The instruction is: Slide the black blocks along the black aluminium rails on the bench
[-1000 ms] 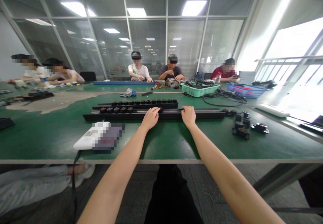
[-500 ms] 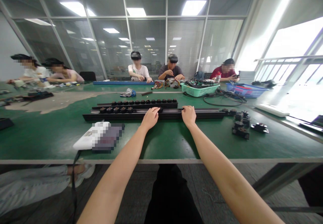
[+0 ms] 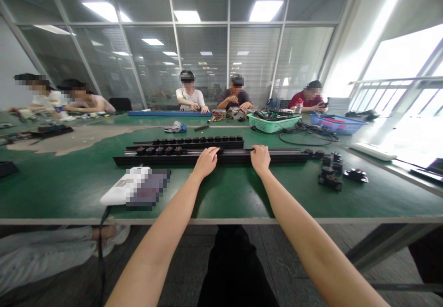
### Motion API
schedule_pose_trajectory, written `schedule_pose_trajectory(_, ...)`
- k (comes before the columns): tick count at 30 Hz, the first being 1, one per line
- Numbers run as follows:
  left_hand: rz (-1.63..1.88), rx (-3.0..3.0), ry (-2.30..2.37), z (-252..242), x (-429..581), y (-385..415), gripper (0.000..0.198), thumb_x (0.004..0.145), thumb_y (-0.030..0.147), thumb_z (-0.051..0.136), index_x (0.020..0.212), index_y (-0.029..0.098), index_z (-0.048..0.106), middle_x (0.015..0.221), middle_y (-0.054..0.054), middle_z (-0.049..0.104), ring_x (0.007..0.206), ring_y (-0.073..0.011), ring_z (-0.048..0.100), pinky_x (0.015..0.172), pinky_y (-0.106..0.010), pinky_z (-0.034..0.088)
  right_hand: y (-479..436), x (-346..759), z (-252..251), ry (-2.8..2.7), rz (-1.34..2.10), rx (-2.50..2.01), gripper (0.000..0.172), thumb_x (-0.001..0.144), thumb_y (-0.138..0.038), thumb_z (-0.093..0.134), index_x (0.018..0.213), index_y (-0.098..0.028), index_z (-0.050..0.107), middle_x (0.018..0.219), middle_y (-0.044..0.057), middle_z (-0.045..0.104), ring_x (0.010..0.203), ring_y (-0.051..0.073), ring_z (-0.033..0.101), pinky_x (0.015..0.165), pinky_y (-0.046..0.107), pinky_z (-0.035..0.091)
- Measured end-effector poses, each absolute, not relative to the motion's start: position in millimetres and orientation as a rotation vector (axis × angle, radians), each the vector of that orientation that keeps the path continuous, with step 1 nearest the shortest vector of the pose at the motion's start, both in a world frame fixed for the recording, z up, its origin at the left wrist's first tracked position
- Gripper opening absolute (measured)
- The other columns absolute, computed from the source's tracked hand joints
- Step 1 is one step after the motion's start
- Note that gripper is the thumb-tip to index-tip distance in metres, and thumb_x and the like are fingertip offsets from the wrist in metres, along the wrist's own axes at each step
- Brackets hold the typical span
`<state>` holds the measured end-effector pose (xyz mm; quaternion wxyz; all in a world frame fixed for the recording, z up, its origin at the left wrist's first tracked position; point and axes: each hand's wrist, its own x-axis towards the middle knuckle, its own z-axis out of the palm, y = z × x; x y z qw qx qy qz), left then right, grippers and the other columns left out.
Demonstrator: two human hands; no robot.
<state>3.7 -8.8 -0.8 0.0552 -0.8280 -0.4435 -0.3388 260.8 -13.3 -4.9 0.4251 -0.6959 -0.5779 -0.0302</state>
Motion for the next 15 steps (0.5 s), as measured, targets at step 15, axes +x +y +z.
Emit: schedule_pose_trajectory(15,-1.022,-2.519,-1.338,-1.2,3.0,-8.3,0.045,0.101,0.014,0.044,0.141,0.017,0.064,0.145,-0.012,0.065,0.137,-0.0251,0.060,0.125,-0.047,0.041,-11.7,263.6,-4.7,-1.408,-0.055,-1.741,0.041,0.093,-0.012,0.047,0.118,-0.019,0.079,0.126,0.014,0.070,0.127,0.026,0.059,0.123,0.041,0.034)
